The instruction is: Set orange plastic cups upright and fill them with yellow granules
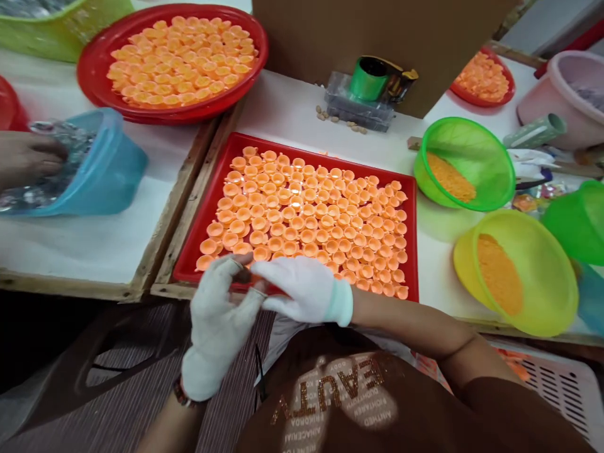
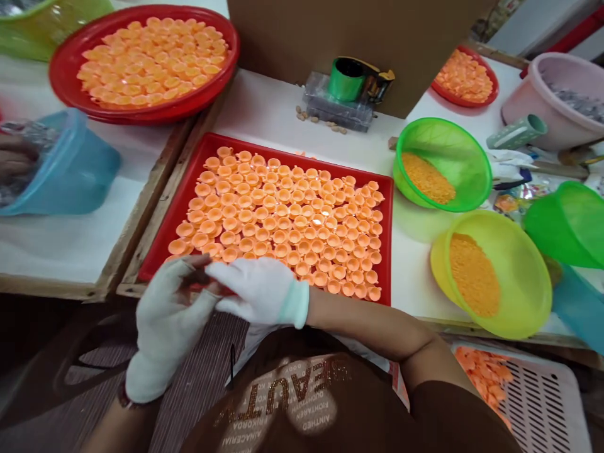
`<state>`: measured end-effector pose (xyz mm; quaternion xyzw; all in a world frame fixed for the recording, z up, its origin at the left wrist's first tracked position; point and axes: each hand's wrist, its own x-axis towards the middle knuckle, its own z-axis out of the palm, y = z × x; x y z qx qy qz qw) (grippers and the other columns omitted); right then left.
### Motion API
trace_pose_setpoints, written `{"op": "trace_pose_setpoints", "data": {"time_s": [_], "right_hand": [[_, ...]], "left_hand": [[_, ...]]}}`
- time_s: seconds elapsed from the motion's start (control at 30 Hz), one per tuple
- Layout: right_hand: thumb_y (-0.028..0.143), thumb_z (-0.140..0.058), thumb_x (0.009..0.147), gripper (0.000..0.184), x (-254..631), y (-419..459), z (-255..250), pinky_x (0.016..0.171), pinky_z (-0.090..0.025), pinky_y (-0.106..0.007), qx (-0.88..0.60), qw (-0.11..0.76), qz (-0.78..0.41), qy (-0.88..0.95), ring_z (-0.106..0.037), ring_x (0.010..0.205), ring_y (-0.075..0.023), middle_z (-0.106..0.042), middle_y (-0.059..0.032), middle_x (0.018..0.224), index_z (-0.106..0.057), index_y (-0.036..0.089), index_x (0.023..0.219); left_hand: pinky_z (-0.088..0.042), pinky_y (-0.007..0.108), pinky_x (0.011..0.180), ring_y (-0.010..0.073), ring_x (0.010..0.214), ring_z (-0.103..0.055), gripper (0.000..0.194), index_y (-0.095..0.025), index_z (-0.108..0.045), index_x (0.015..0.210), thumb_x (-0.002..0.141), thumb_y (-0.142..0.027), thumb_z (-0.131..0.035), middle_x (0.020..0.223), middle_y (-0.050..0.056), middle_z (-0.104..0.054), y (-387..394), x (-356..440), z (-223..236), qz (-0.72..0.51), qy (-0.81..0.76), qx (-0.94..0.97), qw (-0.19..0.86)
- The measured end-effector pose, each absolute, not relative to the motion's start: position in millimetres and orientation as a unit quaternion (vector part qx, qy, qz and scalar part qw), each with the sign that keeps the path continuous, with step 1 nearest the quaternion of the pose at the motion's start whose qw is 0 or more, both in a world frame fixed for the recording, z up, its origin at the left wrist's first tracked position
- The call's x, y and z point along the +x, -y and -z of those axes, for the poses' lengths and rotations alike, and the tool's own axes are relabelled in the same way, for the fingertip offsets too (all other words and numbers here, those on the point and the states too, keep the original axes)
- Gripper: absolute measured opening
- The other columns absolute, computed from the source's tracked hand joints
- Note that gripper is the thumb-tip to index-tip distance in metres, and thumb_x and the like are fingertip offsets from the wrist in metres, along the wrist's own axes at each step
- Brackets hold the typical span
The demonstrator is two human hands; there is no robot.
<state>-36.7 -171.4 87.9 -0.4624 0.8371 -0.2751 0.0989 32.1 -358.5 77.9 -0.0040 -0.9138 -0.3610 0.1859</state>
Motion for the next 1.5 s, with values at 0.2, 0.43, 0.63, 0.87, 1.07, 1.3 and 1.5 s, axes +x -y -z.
{"op": "trace_pose_setpoints", "data": {"time_s": [0.2,0.43,0.63,0.87,1.07,1.3,1.5], "right_hand": [[0.024,-0.051,0.105,0.024,-5.3,122.0,-71.2,0.085,-0.056,-0.036,-0.347,0.123,0.427,-0.826,-0.070,0.096,-0.0223,-0.074,-0.0110,0.108,-0.064,0.017,0.123],[0.018,-0.055,0.099,0.022,-35.1,46.0,-78.2,0.094,-0.058,-0.039,-0.233,0.105,0.499,-0.828,-0.071,0.102,-0.0205,-0.076,-0.0082,0.109,-0.072,0.020,0.112],[0.033,-0.058,0.093,0.036,-60.3,-66.7,-87.5,0.082,-0.062,-0.039,0.030,-0.069,0.493,-0.867,-0.073,0.092,-0.0201,-0.073,-0.0123,0.120,-0.063,0.018,0.126],[0.029,-0.061,0.089,0.031,-72.8,-115.2,-95.1,0.098,-0.058,-0.043,0.082,-0.140,0.323,-0.932,-0.073,0.105,-0.0241,-0.076,-0.0104,0.119,-0.073,0.018,0.116],[0.027,-0.061,0.092,0.025,-102.9,-99.7,-86.8,0.095,-0.057,-0.036,0.066,-0.103,0.313,-0.942,-0.074,0.101,-0.0216,-0.078,-0.0065,0.109,-0.071,0.017,0.112],[0.020,-0.051,0.100,0.029,-152.8,-88.3,-105.8,0.102,-0.049,-0.032,0.045,-0.130,0.240,-0.961,-0.070,0.113,-0.0211,-0.077,-0.0101,0.121,-0.072,0.012,0.119],[0.018,-0.040,0.106,0.038,-159.4,-94.1,-102.1,0.098,-0.046,-0.032,0.070,-0.059,0.171,-0.981,-0.069,0.115,-0.0232,-0.076,-0.0102,0.126,-0.070,0.016,0.130]], "left_hand": [[-0.060,0.041,0.092,0.0250,0.104,-0.073,0.022,-0.024,-0.070,0.114,0.101,-0.036,-0.056,0.111,0.010,-0.076,351.5,21.0,-60.7,0.333,0.931,-0.056,0.137],[-0.034,0.069,0.122,0.0432,0.153,-0.040,0.051,-0.023,-0.055,0.147,0.101,-0.044,-0.048,0.160,0.018,-0.051,374.2,-41.9,-38.0,0.167,0.970,-0.155,0.082],[-0.024,0.086,0.115,0.0552,0.154,-0.032,0.069,-0.028,-0.033,0.164,0.100,-0.051,-0.043,0.170,0.024,-0.032,359.8,-49.4,-32.1,0.136,0.968,-0.196,0.074],[-0.026,0.073,0.126,0.0445,0.159,-0.029,0.071,-0.027,-0.025,0.168,0.103,-0.046,-0.046,0.169,0.022,-0.035,276.9,-44.0,-44.7,0.171,0.927,-0.328,0.058],[-0.025,0.073,0.124,0.0454,0.158,-0.031,0.065,-0.013,-0.044,0.158,0.104,-0.049,-0.043,0.169,0.025,-0.034,171.0,-92.0,-54.4,0.134,0.903,-0.407,0.014],[-0.020,0.070,0.126,0.0407,0.158,-0.031,0.059,-0.009,-0.045,0.155,0.107,-0.041,-0.032,0.169,0.022,-0.036,94.5,-204.1,-62.9,0.090,0.893,-0.442,0.003],[-0.031,0.066,0.119,0.0388,0.136,-0.054,0.048,-0.015,-0.065,0.132,0.105,-0.043,-0.038,0.141,0.021,-0.065,98.9,-226.1,-58.7,0.051,0.887,-0.458,0.030]]}}
